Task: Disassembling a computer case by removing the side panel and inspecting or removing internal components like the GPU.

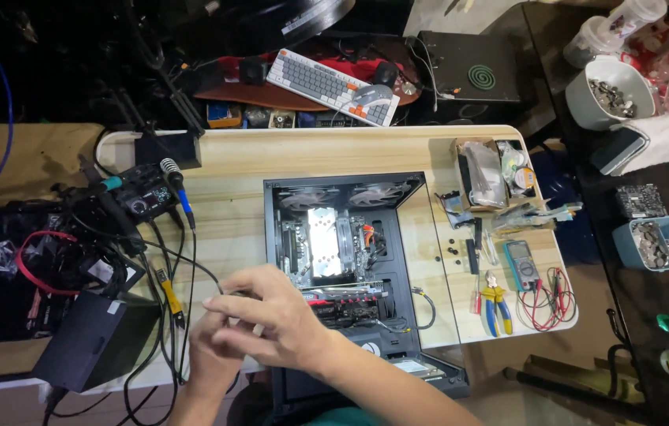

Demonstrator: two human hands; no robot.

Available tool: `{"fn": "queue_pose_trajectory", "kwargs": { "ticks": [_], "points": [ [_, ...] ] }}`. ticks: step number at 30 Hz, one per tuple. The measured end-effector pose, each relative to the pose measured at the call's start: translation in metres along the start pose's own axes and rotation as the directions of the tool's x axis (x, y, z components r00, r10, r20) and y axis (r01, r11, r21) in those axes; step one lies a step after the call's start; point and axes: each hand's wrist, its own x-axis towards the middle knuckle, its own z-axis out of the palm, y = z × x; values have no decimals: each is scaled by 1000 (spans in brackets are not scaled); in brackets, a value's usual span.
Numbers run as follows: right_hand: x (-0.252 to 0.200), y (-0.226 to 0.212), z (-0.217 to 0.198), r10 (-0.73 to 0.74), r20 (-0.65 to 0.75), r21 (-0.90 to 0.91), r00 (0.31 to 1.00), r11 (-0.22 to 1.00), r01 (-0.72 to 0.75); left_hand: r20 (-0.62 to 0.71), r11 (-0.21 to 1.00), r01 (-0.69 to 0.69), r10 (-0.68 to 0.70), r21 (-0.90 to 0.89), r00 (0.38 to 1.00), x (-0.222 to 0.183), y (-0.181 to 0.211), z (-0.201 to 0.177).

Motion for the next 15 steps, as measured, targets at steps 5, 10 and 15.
{"fn": "queue_pose_trajectory", "kwargs": {
  "ticks": [5,10,15],
  "points": [
    [1,-14,8,53,-77,31,996,998,-51,-25,997,-36,38,65,999,-2,0,0],
    [-5,-3,7,74,89,3,993,997,-74,-54,988,-76,84,133,995,4,0,1],
    [10,-9,2,81,-10,23,997,996,-81,-106,968,-106,133,228,985,9,0,4]
  ]
}}
